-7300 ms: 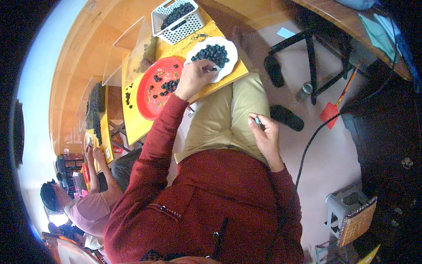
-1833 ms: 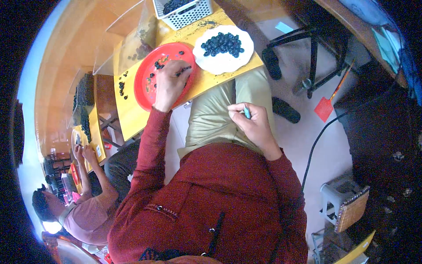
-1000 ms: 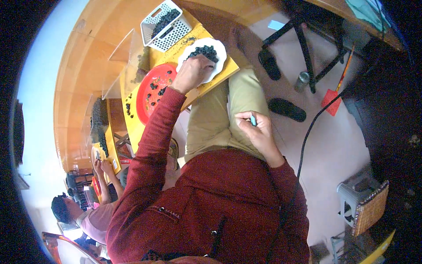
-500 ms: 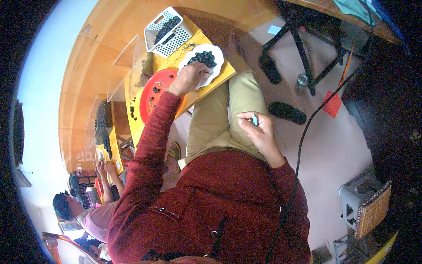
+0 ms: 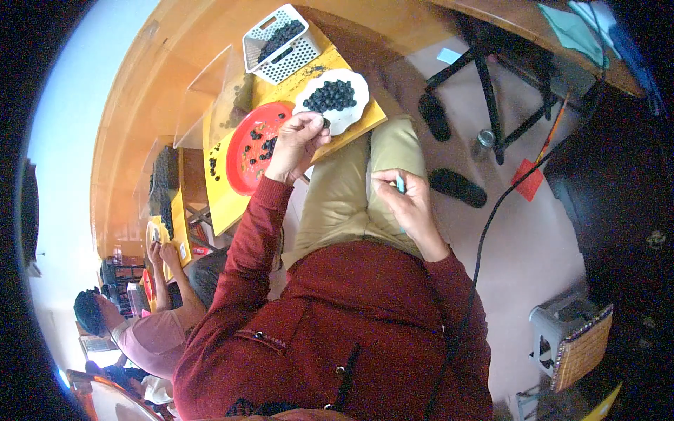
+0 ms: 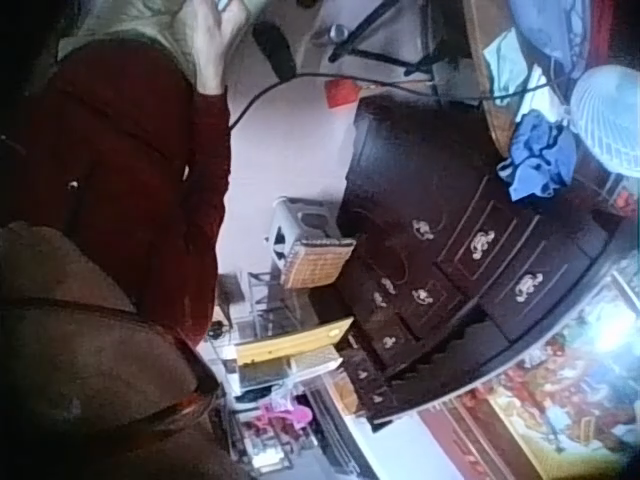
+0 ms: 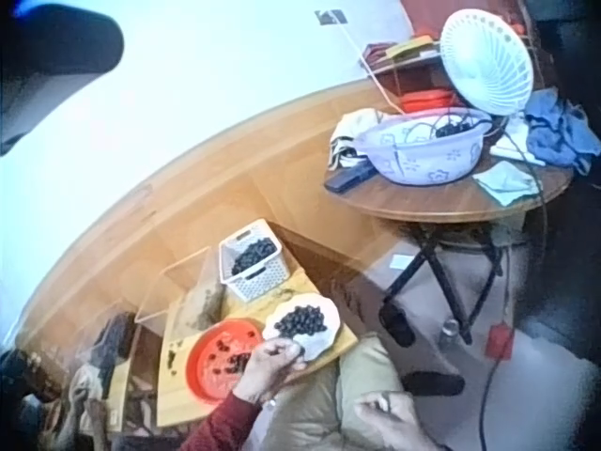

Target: Sorting dark berries from one container to another on a tabletop.

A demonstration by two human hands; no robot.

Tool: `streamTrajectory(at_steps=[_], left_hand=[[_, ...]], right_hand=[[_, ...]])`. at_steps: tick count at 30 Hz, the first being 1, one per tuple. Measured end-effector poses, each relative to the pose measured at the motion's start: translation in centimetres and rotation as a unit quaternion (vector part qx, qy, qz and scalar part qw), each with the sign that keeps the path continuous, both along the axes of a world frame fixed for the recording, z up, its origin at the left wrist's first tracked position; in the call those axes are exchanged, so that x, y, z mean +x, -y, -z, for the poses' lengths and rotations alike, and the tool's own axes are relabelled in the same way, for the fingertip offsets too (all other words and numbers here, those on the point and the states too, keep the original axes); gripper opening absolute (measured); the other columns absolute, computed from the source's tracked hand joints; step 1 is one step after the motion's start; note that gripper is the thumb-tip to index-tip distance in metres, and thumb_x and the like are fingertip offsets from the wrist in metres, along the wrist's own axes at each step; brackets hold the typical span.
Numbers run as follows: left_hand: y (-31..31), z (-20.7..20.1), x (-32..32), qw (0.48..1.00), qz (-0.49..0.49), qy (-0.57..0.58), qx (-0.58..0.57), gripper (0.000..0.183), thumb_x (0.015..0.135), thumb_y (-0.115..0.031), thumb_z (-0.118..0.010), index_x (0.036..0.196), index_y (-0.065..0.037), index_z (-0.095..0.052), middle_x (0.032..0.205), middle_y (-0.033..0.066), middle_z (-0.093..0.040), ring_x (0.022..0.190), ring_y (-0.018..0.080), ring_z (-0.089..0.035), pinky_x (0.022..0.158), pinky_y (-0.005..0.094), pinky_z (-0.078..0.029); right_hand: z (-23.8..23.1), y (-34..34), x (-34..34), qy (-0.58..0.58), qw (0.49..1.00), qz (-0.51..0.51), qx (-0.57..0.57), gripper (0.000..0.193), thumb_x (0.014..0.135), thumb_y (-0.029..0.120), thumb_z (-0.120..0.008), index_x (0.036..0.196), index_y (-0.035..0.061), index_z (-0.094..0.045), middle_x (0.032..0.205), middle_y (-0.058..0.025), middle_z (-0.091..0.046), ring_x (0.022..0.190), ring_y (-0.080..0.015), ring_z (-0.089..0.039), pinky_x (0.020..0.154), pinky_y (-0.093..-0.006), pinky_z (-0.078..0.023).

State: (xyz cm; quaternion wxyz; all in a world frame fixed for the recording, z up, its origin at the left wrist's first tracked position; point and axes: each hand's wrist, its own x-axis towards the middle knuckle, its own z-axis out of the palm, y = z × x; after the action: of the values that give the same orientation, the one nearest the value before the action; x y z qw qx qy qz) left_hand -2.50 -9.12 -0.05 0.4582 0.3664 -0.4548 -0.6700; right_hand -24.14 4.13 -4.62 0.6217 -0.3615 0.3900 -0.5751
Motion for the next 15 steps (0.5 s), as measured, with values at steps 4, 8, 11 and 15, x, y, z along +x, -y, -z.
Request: streamTrajectory(at_steps=[4,8,11,15], left_hand=[[-2.0,0.4,0.0,0.983,-0.025,-0.150,0.100,0.015,0.093,-0.010,-0.061,0.106,-0.002,-0.063,0.093,0.0053,-0.066,0.081,0.0126,-0.064,0.074,0.0259,-0.057],[-3.3,0.7,0.0,0.979,-0.009,-0.177,0.100,0.018,0.093,-0.010,-0.061,0.108,-0.001,-0.062,0.096,0.0060,-0.066,0.085,0.0140,-0.065,0.079,0.0278,-0.058],[-4.1,0.9,0.0,0.978,0.000,-0.187,0.090,0.019,0.092,-0.009,-0.061,0.109,-0.001,-0.061,0.096,0.0070,-0.066,0.087,0.0153,-0.065,0.080,0.0289,-0.058],[-4.9,1.4,0.2,0.975,0.031,-0.210,0.066,0.018,0.092,-0.009,-0.061,0.109,-0.001,-0.061,0.097,0.0081,-0.066,0.088,0.0166,-0.066,0.080,0.0298,-0.058]], right_hand=[[-1.5,1.5,0.7,-0.041,0.998,0.007,-0.045,0.013,0.089,0.007,-0.064,0.098,-0.0020,-0.068,0.072,0.0064,-0.058,0.060,0.0013,-0.045,0.053,-0.0159,-0.036],[-2.8,3.0,1.8,-0.077,0.995,0.005,-0.067,0.014,0.089,0.006,-0.064,0.099,-0.0028,-0.068,0.075,0.0061,-0.058,0.064,0.0011,-0.046,0.055,-0.0161,-0.037],[-3.1,4.0,2.7,-0.088,0.990,0.015,-0.113,0.016,0.089,0.008,-0.066,0.101,-0.0029,-0.067,0.082,0.0023,-0.064,0.072,-0.0021,-0.054,0.065,-0.0188,-0.045],[-3.9,4.1,4.0,-0.100,0.979,0.033,-0.172,0.023,0.087,0.012,-0.071,0.104,-0.0018,-0.066,0.087,-0.0040,-0.067,0.079,-0.0065,-0.059,0.072,-0.0222,-0.048]])
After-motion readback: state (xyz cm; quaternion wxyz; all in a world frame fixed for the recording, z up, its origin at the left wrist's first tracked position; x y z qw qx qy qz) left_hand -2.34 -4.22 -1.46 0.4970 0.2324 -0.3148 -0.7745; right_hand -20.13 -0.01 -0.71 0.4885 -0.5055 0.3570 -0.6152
